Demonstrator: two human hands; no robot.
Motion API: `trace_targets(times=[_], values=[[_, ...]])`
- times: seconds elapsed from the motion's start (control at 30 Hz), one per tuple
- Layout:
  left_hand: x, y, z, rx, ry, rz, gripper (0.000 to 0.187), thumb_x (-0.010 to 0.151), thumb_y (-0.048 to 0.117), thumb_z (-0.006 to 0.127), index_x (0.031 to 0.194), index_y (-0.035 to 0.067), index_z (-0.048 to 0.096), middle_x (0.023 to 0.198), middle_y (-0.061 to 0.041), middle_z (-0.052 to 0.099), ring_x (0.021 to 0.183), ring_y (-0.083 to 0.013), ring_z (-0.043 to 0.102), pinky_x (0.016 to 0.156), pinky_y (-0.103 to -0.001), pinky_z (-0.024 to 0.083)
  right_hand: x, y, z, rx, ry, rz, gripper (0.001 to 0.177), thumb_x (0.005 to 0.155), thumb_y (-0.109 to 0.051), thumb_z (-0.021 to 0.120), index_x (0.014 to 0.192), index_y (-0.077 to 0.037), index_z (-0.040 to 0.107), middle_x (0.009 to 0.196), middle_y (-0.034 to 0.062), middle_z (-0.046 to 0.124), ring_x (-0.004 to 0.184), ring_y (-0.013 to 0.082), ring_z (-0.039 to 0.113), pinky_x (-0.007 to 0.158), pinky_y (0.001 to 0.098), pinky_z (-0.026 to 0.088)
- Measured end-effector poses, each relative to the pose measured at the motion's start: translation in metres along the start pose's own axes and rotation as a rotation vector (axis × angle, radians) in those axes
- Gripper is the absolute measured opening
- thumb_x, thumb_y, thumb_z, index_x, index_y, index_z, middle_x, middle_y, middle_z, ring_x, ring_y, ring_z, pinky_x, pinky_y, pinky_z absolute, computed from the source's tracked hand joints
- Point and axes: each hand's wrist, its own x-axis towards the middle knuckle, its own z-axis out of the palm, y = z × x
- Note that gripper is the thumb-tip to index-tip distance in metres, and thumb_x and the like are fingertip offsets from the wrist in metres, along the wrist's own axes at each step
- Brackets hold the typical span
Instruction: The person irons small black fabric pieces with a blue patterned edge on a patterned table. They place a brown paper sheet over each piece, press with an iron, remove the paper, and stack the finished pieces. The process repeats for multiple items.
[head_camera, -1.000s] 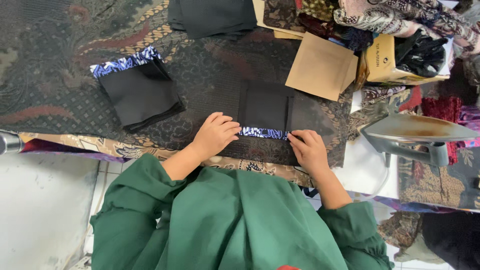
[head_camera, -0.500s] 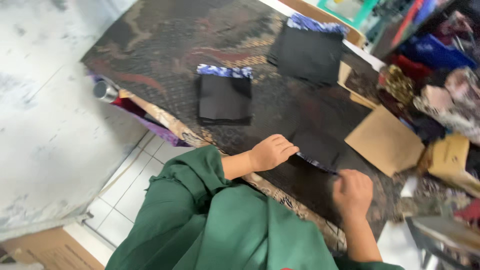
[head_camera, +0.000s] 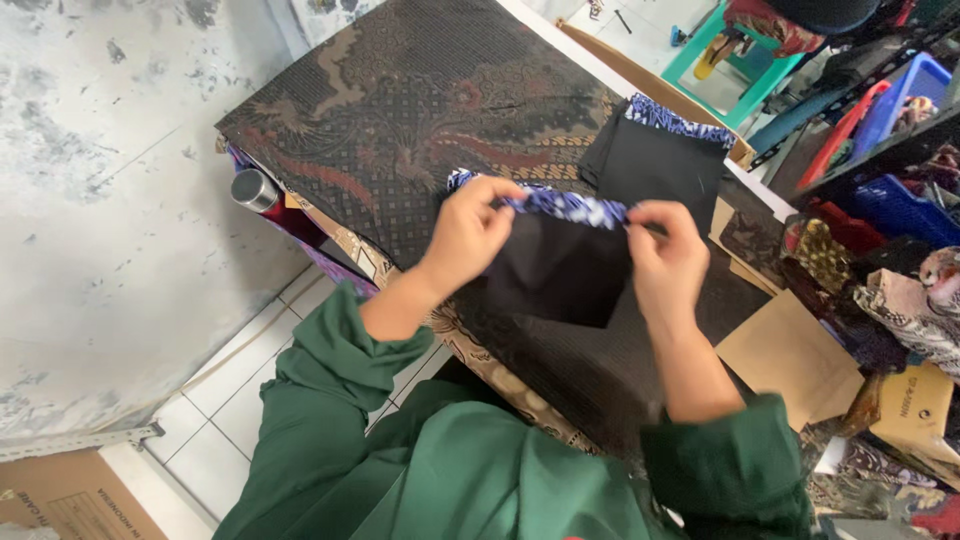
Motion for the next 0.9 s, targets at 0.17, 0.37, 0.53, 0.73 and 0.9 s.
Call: trace_targets(times=[0.17,0.37,0.53,0.73,0.9], values=[[0.041,-0.081,-0.036,0.050,0.021,-0.147,0.025,0.091,-0.001,0.066,0.115,0.006,0.068,0.100,-0.008,0.072,0.085,-0.0151,0.070,0.076,-0.028,0.055,0.046,0.041,0.077,-0.051,-0.053,0.204,0.017,0.090,0.003,0.066,0.106,-0.003,0.069,0.086,0.0005,0.068,0.067,0.0028,0.058,0.058,0.0231,0.044],[0.038,-0.135,-0.036,0.374,0.089,-0.108,0.038,0.088,0.003,0.068,0.124,0.012,0.061,0.100,-0.009,0.074,0.097,-0.0297,0.073,0.082,-0.039,0.055,0.039,0.084,0.116,-0.394,-0.135,-0.063,0.021,0.087,0.004,0.066,0.106,-0.004,0.066,0.104,0.0089,0.066,0.077,0.0198,0.067,0.068,0.0338,0.053],[0.023,-0.129,-0.034,0.603,0.114,0.053,0.039,0.095,0.004,0.064,0.132,0.016,0.058,0.110,-0.005,0.072,0.102,-0.0296,0.069,0.083,-0.042,0.054,0.030,0.090,0.116,-0.736,-0.169,-0.418,0.032,0.089,-0.001,0.069,0.119,-0.010,0.063,0.106,0.0074,0.065,0.099,0.0331,0.064,0.082,0.0427,0.051],[0.017,-0.116,-0.036,0.569,0.203,0.134,0.036,0.093,0.005,0.064,0.128,0.012,0.060,0.106,-0.009,0.065,0.101,-0.0322,0.065,0.084,-0.043,0.053,0.030,0.072,0.106,-0.889,-0.324,-0.912,0.032,0.085,-0.009,0.064,0.117,-0.008,0.066,0.109,0.0061,0.068,0.100,0.0251,0.064,0.084,0.0390,0.047],[0.012,-0.129,-0.035,0.577,0.232,0.099,0.017,0.092,0.007,0.066,0.109,0.011,0.067,0.104,-0.007,0.065,0.100,-0.0310,0.066,0.083,-0.042,0.054,0.020,0.082,0.111,-0.770,-0.323,-0.837,0.029,0.092,-0.007,0.064,0.120,-0.008,0.066,0.113,0.0033,0.068,0.101,0.0234,0.065,0.088,0.0396,0.049]])
